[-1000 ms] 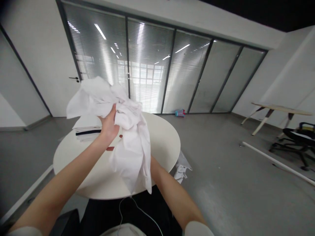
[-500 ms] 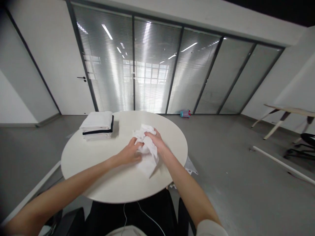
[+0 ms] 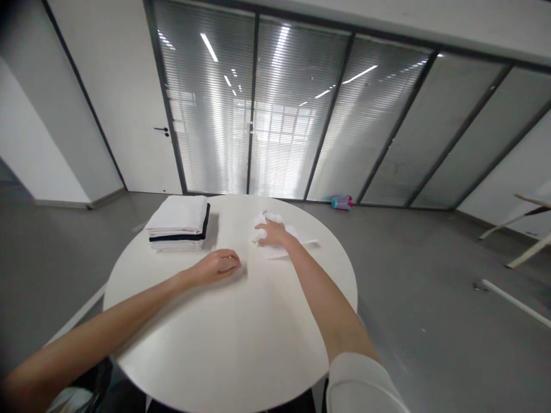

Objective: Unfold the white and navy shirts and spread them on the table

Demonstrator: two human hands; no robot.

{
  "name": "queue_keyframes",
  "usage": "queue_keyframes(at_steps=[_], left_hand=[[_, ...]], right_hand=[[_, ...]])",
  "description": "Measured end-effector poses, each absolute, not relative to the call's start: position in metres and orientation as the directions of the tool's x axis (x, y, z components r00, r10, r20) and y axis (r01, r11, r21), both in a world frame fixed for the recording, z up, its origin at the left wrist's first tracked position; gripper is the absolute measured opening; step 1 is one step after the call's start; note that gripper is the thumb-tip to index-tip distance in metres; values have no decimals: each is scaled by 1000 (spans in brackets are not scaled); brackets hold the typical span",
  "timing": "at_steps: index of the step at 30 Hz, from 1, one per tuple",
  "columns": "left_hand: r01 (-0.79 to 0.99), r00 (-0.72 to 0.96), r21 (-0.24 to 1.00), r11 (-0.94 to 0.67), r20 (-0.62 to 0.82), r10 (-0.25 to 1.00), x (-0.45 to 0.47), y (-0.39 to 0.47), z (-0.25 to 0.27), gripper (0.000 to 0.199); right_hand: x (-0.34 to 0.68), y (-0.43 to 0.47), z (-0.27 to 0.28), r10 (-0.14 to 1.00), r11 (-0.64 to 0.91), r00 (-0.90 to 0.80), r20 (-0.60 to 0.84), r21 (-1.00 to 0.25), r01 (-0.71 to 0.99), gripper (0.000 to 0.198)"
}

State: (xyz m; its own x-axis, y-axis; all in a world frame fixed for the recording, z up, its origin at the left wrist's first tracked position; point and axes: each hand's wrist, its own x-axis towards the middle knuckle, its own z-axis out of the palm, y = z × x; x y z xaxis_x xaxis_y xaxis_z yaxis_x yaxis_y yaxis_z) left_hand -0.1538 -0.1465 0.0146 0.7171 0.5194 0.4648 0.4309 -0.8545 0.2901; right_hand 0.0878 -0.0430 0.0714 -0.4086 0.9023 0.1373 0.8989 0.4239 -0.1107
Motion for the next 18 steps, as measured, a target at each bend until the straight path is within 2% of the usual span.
queue_keyframes(at_steps=[2,4,7,9,12,15,18], left_hand=[[404,699,399,-823,446,559,-159,-150,16,22],[379,662,484,-789,453,597,-166,-153,26,22],[402,557,479,-780,548,624,-182,-152,52,22],[472,469,415,-778,629,620,-200,-147,70,22],[656,328,285,-699,726,604,-240,-137,90,23],[863,115,244,-442,758,642,-285,-126,95,29],[930,-156,354,-99,623,767,-326,-112,88,47]], right_hand=[[83,-36,62,892,448,-451,-18,-89,890,70],[80,-34,62,897,432,-436,-68,-69,899,80],[77,-37,73,927,369,-371,-59,-33,929,95],[76,-41,80,950,311,-310,26,-19,950,96],[71,-50,87,917,297,-275,290,-36,954,84],[51,-60,92,774,441,-353,525,-49,896,57],[11,-68,96,699,616,-482,528,-103,781,38]])
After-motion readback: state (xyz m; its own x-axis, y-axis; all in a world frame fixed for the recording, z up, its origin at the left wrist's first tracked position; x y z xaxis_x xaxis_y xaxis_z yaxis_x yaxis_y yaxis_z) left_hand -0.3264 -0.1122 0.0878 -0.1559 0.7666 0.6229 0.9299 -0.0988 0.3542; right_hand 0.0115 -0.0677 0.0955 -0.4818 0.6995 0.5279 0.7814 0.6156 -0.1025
